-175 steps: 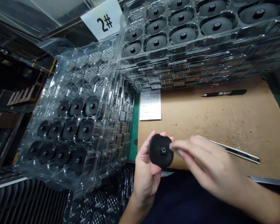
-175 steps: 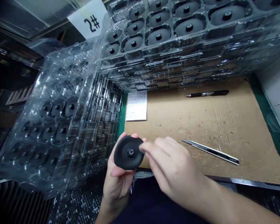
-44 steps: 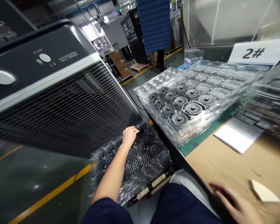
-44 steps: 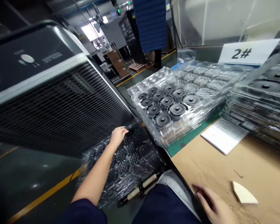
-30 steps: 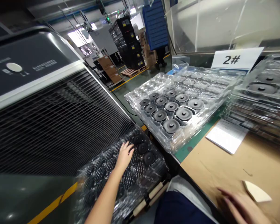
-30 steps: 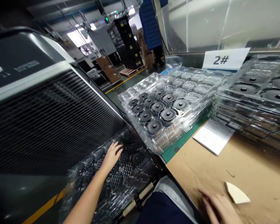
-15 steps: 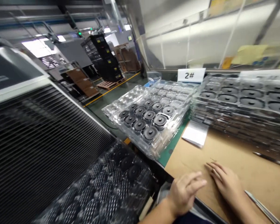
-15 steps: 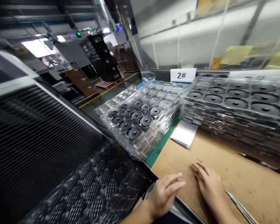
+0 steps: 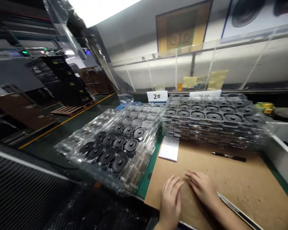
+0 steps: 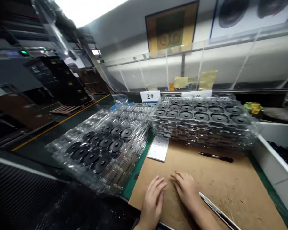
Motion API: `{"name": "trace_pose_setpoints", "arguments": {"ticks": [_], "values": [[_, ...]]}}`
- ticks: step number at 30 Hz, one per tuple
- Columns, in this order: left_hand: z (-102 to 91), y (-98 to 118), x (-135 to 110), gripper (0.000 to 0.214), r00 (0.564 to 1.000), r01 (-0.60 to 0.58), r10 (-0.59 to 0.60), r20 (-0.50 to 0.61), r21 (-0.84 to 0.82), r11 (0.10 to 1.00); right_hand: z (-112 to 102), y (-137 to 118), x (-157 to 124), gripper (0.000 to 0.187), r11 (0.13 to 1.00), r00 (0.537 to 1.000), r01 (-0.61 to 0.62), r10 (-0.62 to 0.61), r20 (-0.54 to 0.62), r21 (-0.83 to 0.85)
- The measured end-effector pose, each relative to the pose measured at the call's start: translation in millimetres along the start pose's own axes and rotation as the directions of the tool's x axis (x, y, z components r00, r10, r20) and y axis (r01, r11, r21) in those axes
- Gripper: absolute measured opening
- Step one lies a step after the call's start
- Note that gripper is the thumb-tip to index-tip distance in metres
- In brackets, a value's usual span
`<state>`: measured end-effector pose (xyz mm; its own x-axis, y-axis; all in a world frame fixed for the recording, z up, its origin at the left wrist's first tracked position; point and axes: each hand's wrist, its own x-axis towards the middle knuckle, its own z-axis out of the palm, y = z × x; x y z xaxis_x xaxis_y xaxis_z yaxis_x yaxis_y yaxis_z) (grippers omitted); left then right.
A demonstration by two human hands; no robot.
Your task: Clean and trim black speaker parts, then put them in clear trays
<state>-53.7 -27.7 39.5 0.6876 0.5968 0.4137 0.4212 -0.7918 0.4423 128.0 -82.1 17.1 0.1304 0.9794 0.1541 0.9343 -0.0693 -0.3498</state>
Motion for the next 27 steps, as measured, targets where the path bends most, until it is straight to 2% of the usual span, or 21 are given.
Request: {"name": "trace_pose_setpoints", "arguments": {"ticks": [3, 6, 8, 10, 15, 19, 21, 23, 25, 26, 27], "values": [[17.1, -14, -6, 0.036, 0.999, -0.036, 0.034, 0.033, 0.074, 0.997, -18, -11, 13, 0.020, 0.999, 0.991, 0.018, -0.013, 0.130, -0.038], [24.8, -23, -7, 0.035, 0.995, -0.094, 0.088, 0.052, 0.114, 0.989, -52, -18, 37, 0.024, 0.993, 0.952, 0.103, -0.083, 0.296, -0.055], [25.6, -27, -5, 0.034, 0.990, -0.134, 0.128, 0.052, 0.134, 0.982, -85, -19, 58, 0.026, 0.983, 0.911, 0.176, -0.142, 0.387, -0.053], [25.4, -31, -4, 0.034, 0.984, -0.177, 0.172, 0.047, 0.153, 0.972, -124, -17, 78, 0.027, 0.974, 0.891, 0.213, -0.161, 0.424, -0.078], [27.6, -34, -6, 0.033, 0.977, -0.213, 0.214, 0.016, 0.204, 0.956, -225, 1, 112, 0.025, 0.957, 0.913, 0.164, -0.056, 0.404, -0.237], [31.5, -37, -8, 0.034, 0.973, -0.215, 0.228, -0.032, 0.233, 0.949, -302, 41, 123, 0.025, 0.928, 0.971, 0.020, 0.071, 0.230, -0.372], [34.0, -39, -7, 0.033, 0.967, -0.226, 0.248, -0.062, 0.247, 0.942, -341, 69, 119, 0.026, 0.906, 0.986, -0.098, 0.143, 0.081, -0.411], [37.4, -41, -7, 0.033, 0.962, -0.225, 0.257, -0.093, 0.266, 0.937, -382, 101, 104, 0.029, 0.883, 0.971, -0.240, 0.212, -0.111, -0.403], [41.7, -43, -8, 0.033, 0.959, -0.211, 0.254, -0.122, 0.288, 0.934, -420, 137, 79, 0.062, 0.860, 0.905, -0.379, 0.266, -0.333, -0.342], [44.0, -43, -8, 0.033, 0.959, -0.202, 0.251, -0.135, 0.298, 0.933, -437, 156, 64, 0.072, 0.845, 0.836, -0.447, 0.277, -0.474, -0.293], [46.3, -44, -9, 0.034, 0.958, -0.197, 0.249, -0.143, 0.306, 0.932, -451, 174, 48, 0.073, 0.833, 0.742, -0.500, 0.272, -0.612, -0.236]]}}
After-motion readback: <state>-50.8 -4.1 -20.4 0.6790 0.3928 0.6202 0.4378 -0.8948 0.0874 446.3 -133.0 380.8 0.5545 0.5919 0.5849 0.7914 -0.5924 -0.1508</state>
